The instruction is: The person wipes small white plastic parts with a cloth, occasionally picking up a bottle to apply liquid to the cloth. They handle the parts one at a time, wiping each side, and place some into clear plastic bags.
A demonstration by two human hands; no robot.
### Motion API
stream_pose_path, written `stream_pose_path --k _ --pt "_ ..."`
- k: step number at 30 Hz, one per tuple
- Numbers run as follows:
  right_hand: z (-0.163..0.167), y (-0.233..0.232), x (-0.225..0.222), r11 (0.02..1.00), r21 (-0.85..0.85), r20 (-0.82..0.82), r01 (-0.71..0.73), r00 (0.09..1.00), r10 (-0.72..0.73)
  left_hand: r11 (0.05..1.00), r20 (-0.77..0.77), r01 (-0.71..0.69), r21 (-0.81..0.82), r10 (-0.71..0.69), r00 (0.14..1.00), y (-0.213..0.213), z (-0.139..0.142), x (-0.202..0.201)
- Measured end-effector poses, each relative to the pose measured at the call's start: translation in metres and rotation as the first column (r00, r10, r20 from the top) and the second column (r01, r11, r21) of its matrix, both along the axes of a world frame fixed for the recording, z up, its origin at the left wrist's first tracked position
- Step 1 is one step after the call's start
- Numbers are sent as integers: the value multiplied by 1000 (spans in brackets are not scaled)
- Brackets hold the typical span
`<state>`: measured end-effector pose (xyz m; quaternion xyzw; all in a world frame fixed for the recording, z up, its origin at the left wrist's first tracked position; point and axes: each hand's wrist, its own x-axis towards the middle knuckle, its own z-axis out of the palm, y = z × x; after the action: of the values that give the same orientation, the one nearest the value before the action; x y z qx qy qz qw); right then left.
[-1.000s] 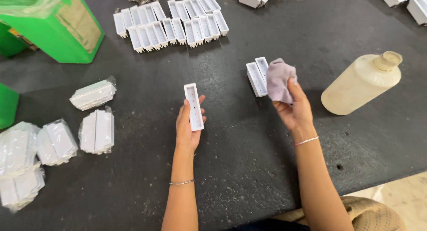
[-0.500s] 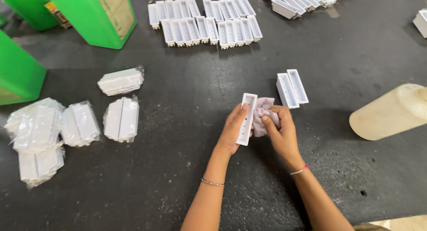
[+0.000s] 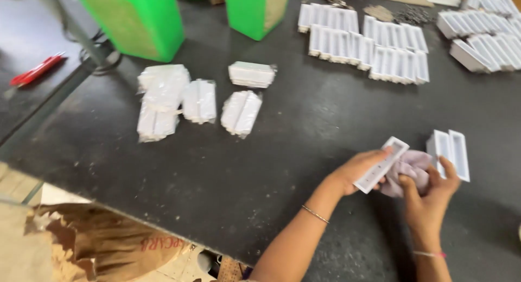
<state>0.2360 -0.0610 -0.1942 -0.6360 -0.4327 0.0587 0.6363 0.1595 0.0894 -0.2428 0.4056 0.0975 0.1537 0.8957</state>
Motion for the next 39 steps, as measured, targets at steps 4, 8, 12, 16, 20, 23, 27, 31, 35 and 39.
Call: stream_pose_path --k 4,8,12,16,20,23,27,31,35,39 --pt "7 -1 -2 985 -152 268 76 963 -33 1000 -28 -10 11 10 1000 -3 -10 8" --pt "4 1 -3 965 -236 315 114 948 -35 996 14 -52 -70 53 999 -6 -14 11" --pt "-2 -2 2 953 -217 191 211 967 -171 994 -94 -100 -50 95 991 -12 -4 8" --pt "-5 -6 11 924 -199 14 326 944 -330 993 -148 -121 -14 117 982 -18 11 0" --pt "-11 -3 14 920 -181 -5 348 935 -355 995 -116 -95 15 96 989 -23 17 -2" --pt "-16 0 14 931 -189 -18 312 947 -321 990 -110 -143 14 144 984 -23 16 1" --pt "-19 -1 10 992 -89 -332 86 937 -110 982 -153 -186 23 187 970 -18 10 4" --pt "-17 -1 12 996 -84 -299 14 954 -38 986 -176 -166 -22 160 971 -15 2 6" --pt "-10 -3 23 994 -56 -431 97 895 -112 960 -49 -158 -233 150 987 -13 0 8" --pt "11 -7 30 994 64 -568 85 822 -33 978 -10 -160 -134 160 987 -6 10 1"
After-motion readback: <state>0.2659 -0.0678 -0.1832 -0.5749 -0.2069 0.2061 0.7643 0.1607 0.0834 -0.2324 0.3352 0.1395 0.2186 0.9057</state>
